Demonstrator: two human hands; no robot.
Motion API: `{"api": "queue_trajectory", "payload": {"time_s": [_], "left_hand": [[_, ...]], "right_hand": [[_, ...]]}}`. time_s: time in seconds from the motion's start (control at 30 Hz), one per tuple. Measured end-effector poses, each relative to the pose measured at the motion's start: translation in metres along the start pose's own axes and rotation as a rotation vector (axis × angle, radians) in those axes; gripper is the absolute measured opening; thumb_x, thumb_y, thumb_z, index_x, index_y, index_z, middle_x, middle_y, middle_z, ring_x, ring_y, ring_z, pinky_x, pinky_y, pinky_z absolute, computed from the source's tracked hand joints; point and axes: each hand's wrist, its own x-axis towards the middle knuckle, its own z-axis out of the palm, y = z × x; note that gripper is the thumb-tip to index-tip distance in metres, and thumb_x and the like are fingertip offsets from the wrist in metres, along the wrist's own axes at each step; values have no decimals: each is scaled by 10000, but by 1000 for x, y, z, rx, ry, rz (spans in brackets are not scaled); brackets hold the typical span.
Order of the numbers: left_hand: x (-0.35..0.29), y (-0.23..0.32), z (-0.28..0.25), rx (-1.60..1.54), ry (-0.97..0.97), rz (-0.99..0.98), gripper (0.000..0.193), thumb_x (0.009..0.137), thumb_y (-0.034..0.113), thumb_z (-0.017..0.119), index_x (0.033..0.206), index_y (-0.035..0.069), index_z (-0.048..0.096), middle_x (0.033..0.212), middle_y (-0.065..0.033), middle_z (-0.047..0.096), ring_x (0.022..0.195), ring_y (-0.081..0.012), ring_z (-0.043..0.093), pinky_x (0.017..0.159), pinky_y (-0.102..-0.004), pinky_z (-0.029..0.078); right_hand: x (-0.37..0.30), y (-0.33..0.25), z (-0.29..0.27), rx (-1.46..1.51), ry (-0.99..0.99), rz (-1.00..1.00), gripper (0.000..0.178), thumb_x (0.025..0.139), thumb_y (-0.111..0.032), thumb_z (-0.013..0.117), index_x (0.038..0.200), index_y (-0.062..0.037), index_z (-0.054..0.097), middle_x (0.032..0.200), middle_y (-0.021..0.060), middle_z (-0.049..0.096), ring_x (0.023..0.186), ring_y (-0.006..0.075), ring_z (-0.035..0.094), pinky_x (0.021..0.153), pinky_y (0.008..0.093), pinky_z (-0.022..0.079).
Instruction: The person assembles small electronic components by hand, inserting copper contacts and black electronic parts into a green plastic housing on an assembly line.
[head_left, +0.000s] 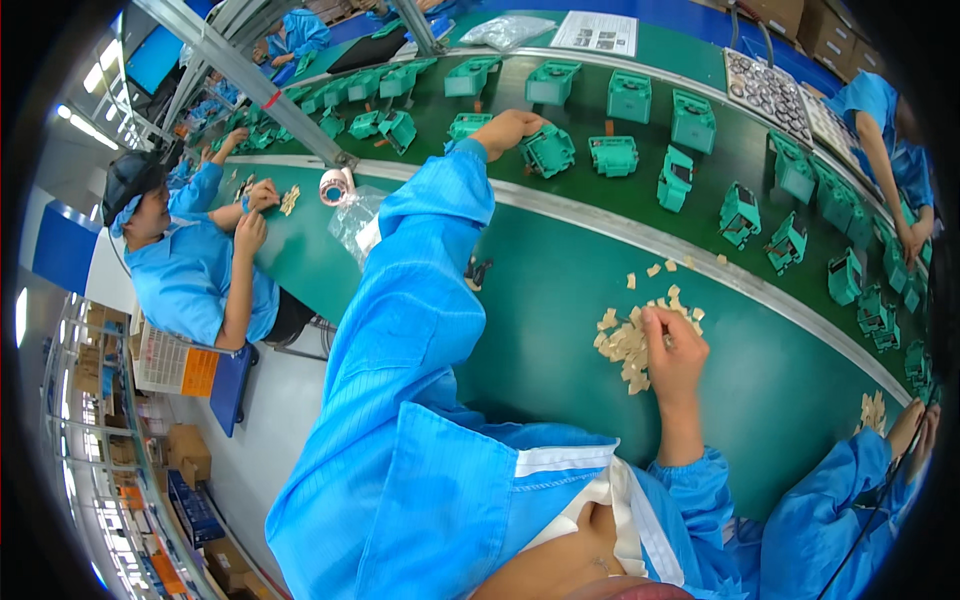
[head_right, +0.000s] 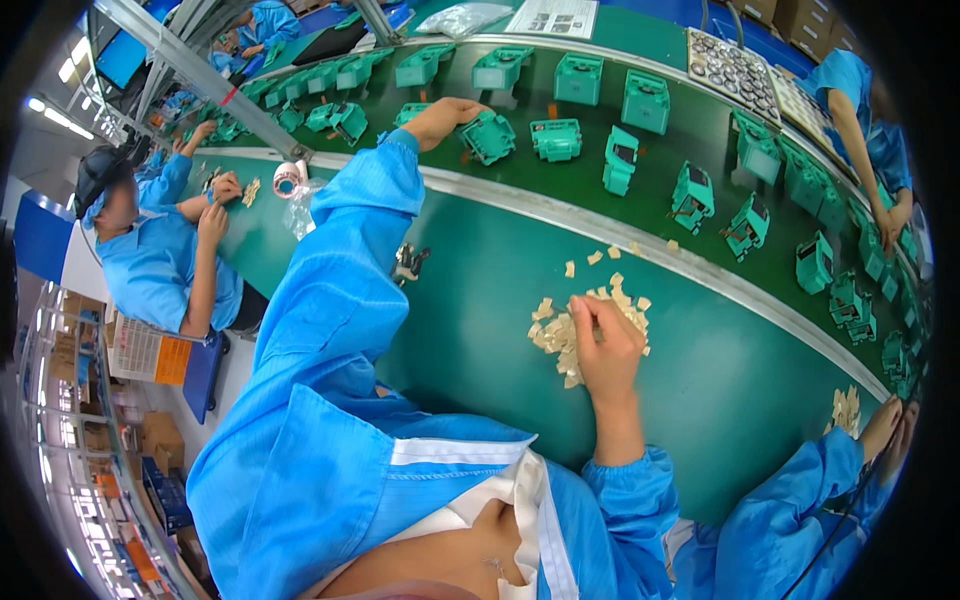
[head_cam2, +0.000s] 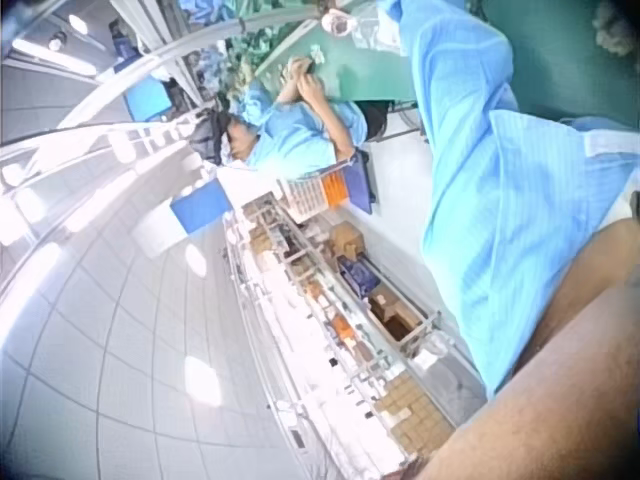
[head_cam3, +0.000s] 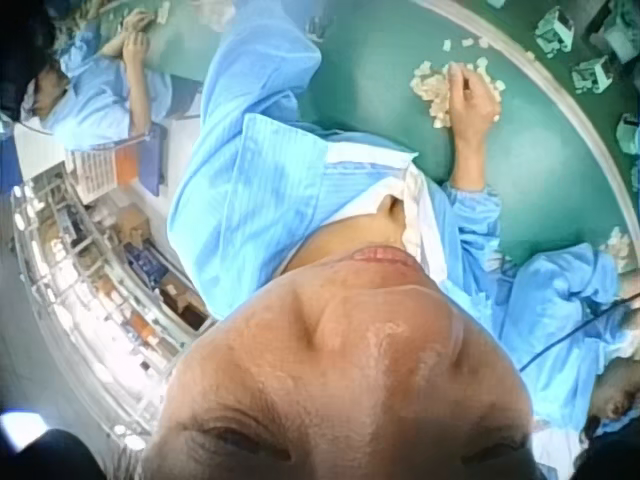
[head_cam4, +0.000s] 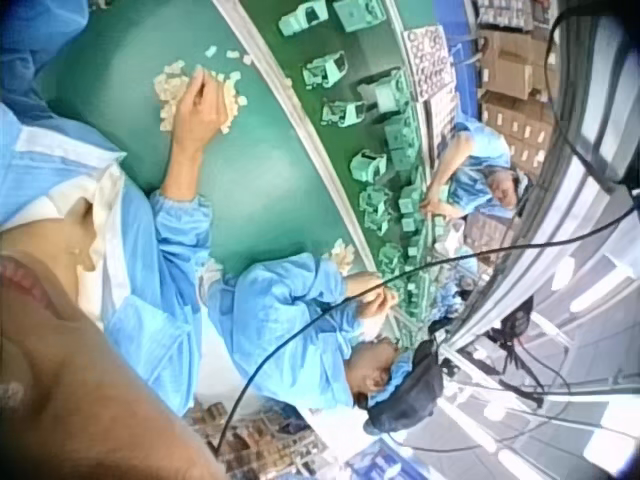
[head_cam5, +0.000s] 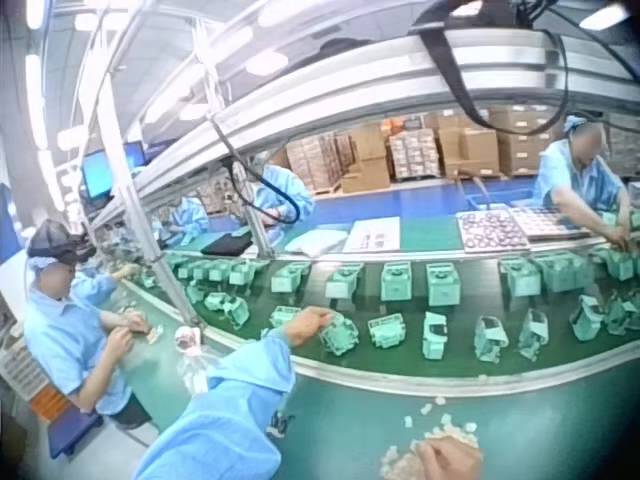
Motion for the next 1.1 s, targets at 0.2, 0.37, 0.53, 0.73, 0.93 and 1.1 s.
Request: {"api": "queue_trajectory", "payload": {"time_s": [0.2, 0.37, 0.53, 0.73, 0.93, 1.1], "left_hand": [[16, 30, 1, 376, -267, 65, 259, 946, 204, 477, 1131, 137, 646, 1229, -65, 560, 1189, -200, 448, 1045, -350, 295], [17, 37, 4, 395, -262, 150, 343, 925, 265, 522, 1240, 135, 562, 1284, -71, 519, 1201, -209, 447, 1054, -342, 290], [-34, 61, -14, 438, 375, 494, 420, 887, 307, 583, 1223, 58, 544, 1197, -72, 576, 1102, -178, 516, 946, -311, 387], [-230, 115, 35, 14, 865, 898, 277, 878, 27, 541, 1144, -47, 521, 1046, -131, 602, 927, -195, 593, 857, -299, 452], [-269, 23, 63, 677, 499, 270, 259, 744, 82, 693, 992, 55, 622, 931, -117, 578, 891, -273, 540, 816, -318, 437], [-234, -36, 55, 794, 329, 132, 501, 685, 180, 753, 1150, 112, 579, 1104, -147, 475, 1034, -318, 457, 886, -372, 411]], "right_hand": [[4, 6, -3, 23, 26, 7, 57, 790, -27, 667, 781, 20, 637, 687, 88, 640, 563, 155, 594, 525, 246, 459], [3, 12, -8, 23, 34, 22, 54, 798, -32, 663, 809, 17, 641, 699, 91, 638, 566, 159, 589, 526, 242, 457], [10, 9, -15, -162, -80, -96, 205, 785, -69, 665, 981, -15, 638, 1008, 122, 631, 910, 242, 591, 785, 342, 464], [4, 21, -13, -339, -510, -164, 345, 833, -177, 613, 1153, -50, 580, 1104, 85, 614, 1049, 305, 551, 1020, 454, 319], [8, 10, -19, -125, -269, -62, 251, 853, -131, 594, 1078, -23, 616, 1000, 108, 637, 959, 274, 585, 997, 459, 358], [6, 10, -13, -134, -280, -66, 202, 854, -122, 600, 1016, -7, 637, 920, 118, 644, 913, 257, 593, 957, 437, 400]]}}
